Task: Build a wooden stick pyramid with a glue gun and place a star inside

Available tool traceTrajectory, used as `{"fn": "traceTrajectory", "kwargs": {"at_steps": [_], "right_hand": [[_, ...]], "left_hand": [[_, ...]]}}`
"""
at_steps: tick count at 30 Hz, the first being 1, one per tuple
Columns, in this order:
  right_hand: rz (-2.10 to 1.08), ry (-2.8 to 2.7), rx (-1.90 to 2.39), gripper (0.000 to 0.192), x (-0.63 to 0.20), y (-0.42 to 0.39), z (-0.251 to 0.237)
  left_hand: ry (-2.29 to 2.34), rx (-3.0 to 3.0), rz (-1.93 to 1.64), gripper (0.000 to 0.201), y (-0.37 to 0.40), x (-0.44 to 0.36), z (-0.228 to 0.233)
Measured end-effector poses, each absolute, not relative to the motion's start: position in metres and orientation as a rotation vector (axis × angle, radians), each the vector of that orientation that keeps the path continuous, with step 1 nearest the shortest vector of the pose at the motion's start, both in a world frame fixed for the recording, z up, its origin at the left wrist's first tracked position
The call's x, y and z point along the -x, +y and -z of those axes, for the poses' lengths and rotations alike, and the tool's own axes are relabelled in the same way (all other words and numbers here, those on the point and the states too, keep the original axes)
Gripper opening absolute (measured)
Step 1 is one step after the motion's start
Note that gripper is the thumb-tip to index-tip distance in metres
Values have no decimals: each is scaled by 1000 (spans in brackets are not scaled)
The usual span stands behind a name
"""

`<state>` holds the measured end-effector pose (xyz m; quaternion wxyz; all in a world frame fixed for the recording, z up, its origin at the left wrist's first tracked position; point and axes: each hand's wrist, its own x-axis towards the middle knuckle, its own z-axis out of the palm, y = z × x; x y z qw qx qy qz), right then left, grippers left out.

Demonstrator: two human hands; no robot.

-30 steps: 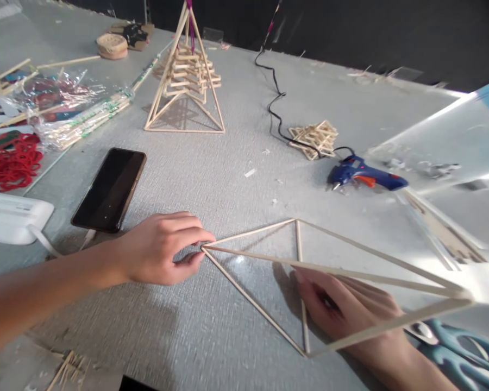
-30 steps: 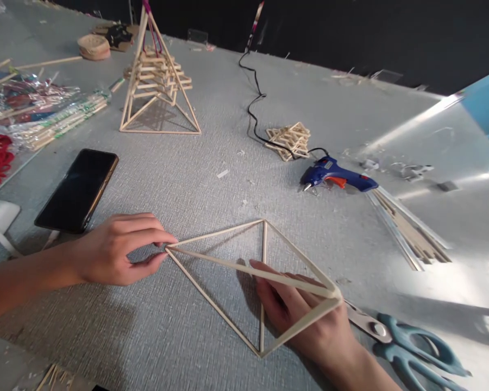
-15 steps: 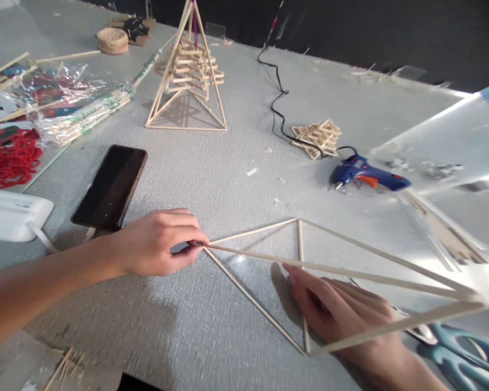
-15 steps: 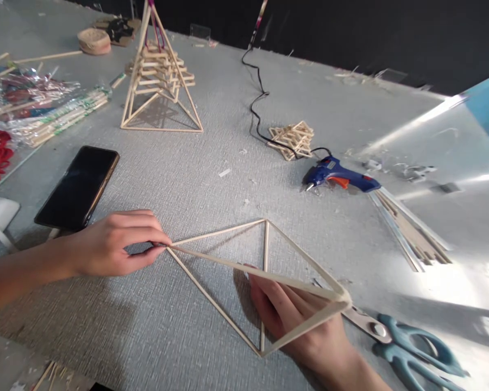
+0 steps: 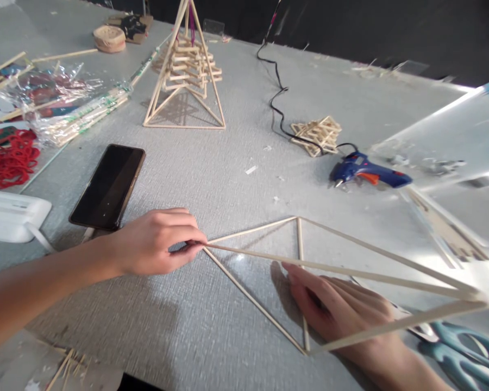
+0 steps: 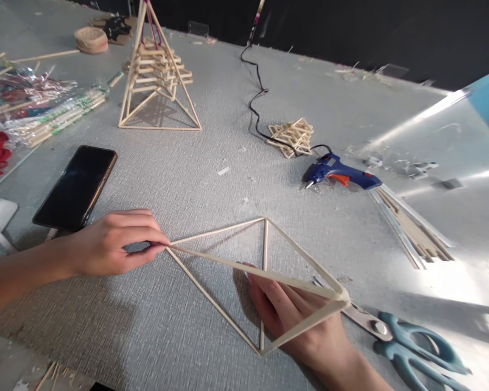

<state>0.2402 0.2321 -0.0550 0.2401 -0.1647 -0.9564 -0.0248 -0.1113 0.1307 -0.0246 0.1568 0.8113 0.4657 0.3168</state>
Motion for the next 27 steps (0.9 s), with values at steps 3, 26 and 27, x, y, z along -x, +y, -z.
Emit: {"fn": "traceTrajectory", "kwargs": {"at_steps": [3,26,27], "right_hand": [[69,-2611,454,16,-242,232,56],[70,-2597,444,16,-245,233,59],[66,-2604,442,16,-243,233,58]], "left_hand": [[1342,-2316,-902,10,131,111,25],[1353,-2244,-941,16,132,114,22],[1340,-2251,-936,16,132,115,22]]}}
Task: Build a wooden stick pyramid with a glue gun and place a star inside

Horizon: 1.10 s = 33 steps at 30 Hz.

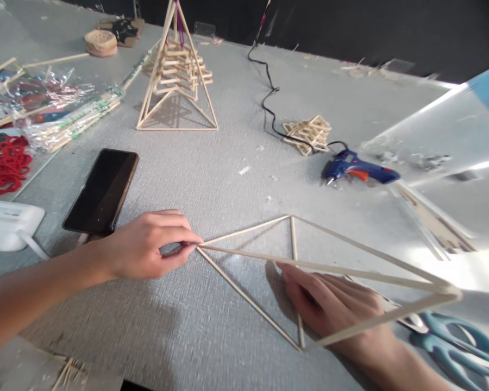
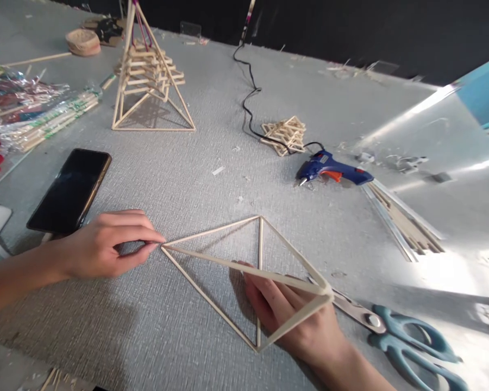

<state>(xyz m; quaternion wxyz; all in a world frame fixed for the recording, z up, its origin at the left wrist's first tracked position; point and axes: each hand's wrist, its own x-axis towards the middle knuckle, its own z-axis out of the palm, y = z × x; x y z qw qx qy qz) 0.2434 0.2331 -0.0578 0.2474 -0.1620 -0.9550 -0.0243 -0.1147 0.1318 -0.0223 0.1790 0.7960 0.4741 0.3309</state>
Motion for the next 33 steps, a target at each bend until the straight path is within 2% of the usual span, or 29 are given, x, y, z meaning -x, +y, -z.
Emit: {"fn": "traceTrajectory", "kwargs": {"at_steps": [26,33], "right_hand": [[68,-2582,410,12,-235,232,53],[69,-2576,416,15,-234,232,51]], "left_hand": [[1342,-2325,-870,14,133,113,26],[1368,-2246,-910,22,132,111,23]]}}
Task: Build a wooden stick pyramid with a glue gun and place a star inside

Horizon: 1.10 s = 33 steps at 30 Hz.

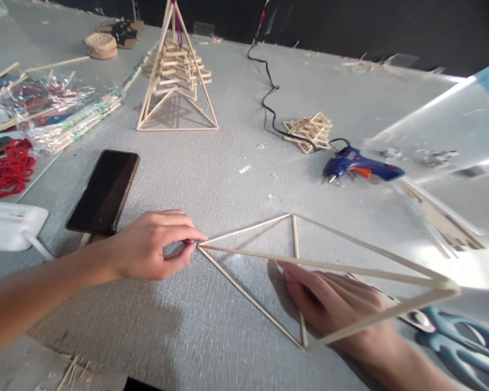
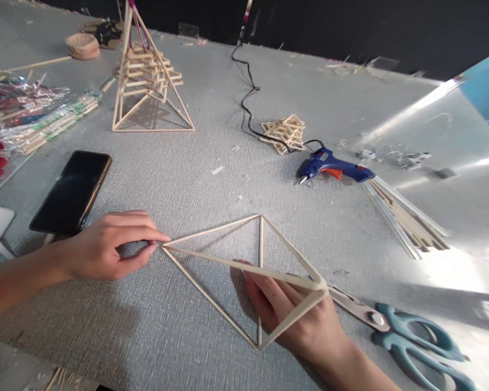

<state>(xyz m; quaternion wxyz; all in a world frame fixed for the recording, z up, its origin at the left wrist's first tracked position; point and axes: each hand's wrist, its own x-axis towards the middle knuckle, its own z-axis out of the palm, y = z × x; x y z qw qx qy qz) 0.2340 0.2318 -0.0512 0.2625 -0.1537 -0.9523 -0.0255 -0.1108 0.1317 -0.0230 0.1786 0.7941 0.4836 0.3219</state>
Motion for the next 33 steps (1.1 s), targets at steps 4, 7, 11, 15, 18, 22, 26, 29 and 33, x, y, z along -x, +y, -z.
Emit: {"fn": "traceTrajectory", "kwargs": {"at_steps": [4,7,11,15,18,22,26,29,33], "right_hand": [[74,-2587,403,12,-232,232,49],[71,-2594,398,12,-232,232,48],[47,-2607,404,14,-232,232,49],[29,-2599,413,14,-232,232,49],[21,-2601,416,14,-235,232,51],[42,-2645,472,18,-245,232,59],[14,-2662,519,21,-251,233,64],[-22,-2652,501,22,-246,233,62],[-46,-2644,478,15,-238,232,55]], "left_hand": [[1369,-2273,-890,20,132,110,22],[1369,-2295,-871,18,132,110,22],[1368,-2326,-861,15,133,110,25],[1378,-2322,-842,15,133,109,26],[1381,-2313,-831,15,132,111,27],[1366,-2292,-822,17,132,114,31],[1348,-2272,-835,23,133,116,36],[1347,-2250,-834,25,133,116,35],[1362,-2281,-778,27,134,120,33]]}}
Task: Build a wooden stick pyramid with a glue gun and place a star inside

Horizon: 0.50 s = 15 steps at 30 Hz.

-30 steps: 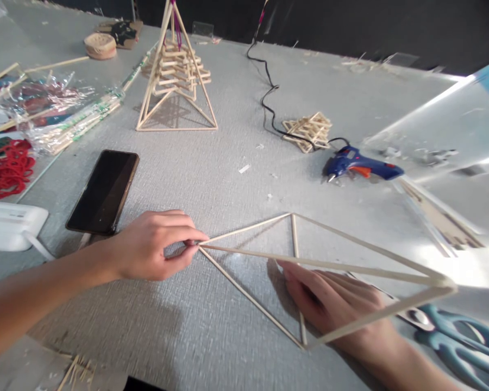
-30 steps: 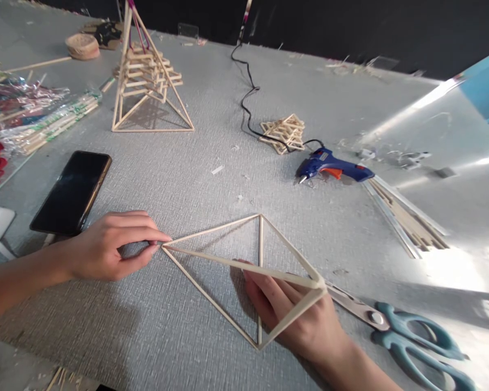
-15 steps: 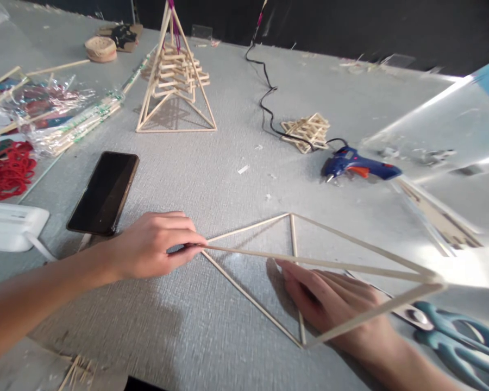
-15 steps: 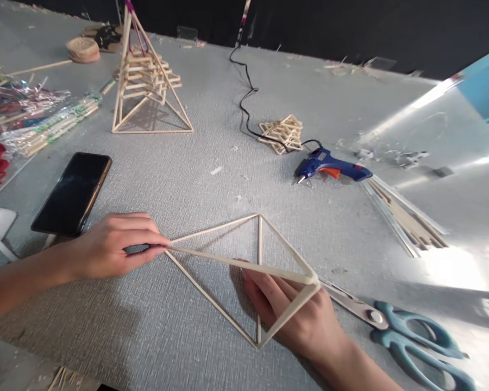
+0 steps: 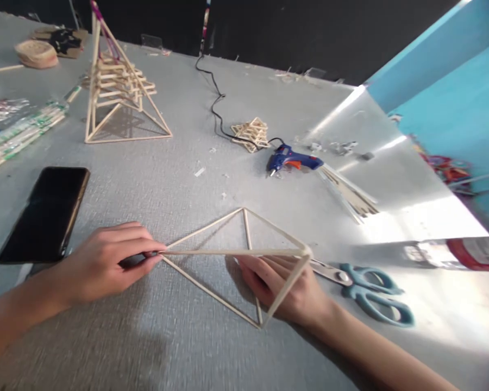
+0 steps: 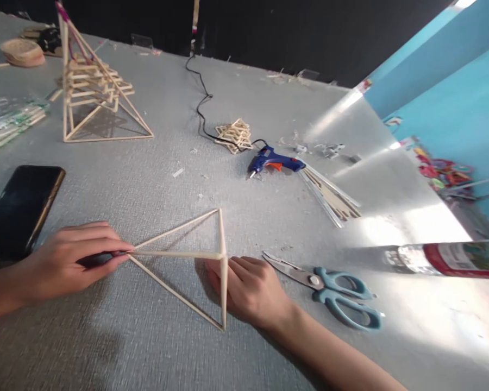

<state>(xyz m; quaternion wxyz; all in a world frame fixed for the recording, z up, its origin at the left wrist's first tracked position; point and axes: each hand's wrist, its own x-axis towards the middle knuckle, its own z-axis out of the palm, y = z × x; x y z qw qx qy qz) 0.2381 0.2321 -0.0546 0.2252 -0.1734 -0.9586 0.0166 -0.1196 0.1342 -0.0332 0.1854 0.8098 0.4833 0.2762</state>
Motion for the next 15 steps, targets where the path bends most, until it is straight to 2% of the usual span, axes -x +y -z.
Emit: {"fn": "traceTrajectory", "kwargs": {"at_steps": [5,10,15], "right_hand": [[-80,-2544,578,15,-238,239,37],[-3,-2459,919,25,-251,274,12],[-136,-2616,1193,32,-254,323,2]], "left_hand": [[1351,-2307,-806,27,137,123,31],[1470,-2375,-637,29,137,122,22],[1572,-2412,-646,26,133,121,17]]}}
